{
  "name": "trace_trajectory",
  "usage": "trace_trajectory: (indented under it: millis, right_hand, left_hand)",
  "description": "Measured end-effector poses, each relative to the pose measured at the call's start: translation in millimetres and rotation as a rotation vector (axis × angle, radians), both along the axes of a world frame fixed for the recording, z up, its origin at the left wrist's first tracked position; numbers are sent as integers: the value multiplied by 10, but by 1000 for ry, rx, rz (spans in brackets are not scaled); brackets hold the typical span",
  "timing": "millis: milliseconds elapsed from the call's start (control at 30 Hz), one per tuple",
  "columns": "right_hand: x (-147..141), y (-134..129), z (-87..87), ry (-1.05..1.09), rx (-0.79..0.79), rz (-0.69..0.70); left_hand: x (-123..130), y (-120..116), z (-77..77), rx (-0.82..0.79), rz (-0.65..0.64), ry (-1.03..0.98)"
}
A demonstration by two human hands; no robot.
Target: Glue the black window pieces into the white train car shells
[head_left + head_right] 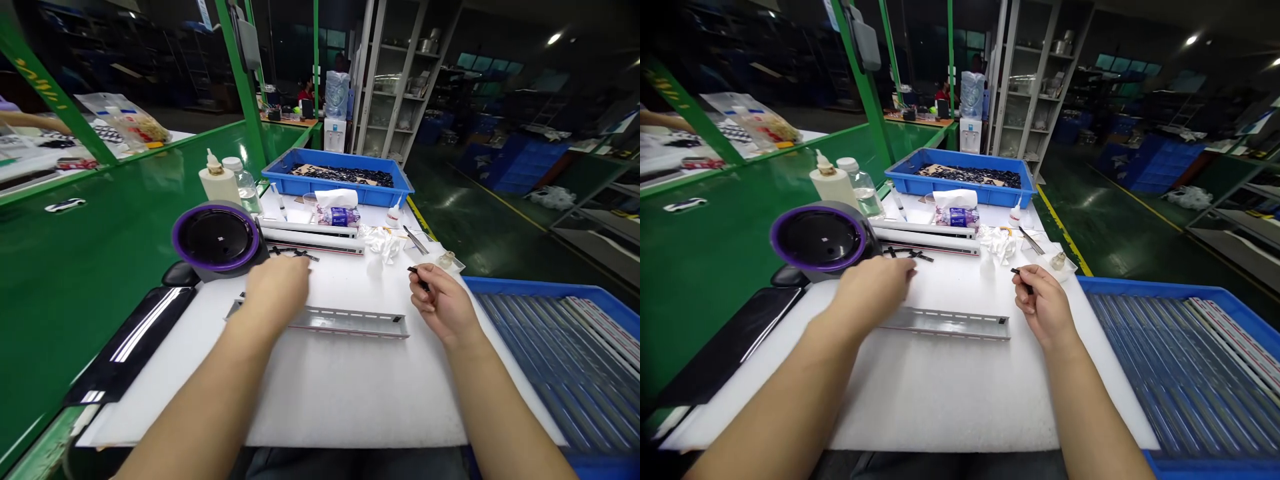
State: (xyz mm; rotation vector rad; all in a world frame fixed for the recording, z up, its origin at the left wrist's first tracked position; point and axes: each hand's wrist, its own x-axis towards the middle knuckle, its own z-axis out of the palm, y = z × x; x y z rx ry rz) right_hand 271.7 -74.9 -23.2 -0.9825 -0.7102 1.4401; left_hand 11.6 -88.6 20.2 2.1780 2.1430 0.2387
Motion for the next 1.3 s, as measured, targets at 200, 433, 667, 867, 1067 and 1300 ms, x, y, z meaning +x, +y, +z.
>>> trace_trajectory:
  millis: [200,433,667,867,1067,1300]
  right_hand:
    - [37,-8,-38,-60,95,44]
    - [-8,-52,-94,-494,301,80]
    - [-130,-154,-110,-1191,777,245]
    - [-174,-180,-162,-1450,842,384]
    - [-197,-203,-156,-1524,802,392]
    - [-142,-163,-125,-1273,685,317]
  left_hand:
    - [670,-295,-179,-115,-694,-172]
    - [471,-178,-197,-88,-426,93]
    - [413,-103,-278,-114,-490,-40]
    - [429,-152,-266,-79,-516,-21]
    - [409,-97,-267,-117,-586,-43]
    - [320,2,-345,-87,-528,134]
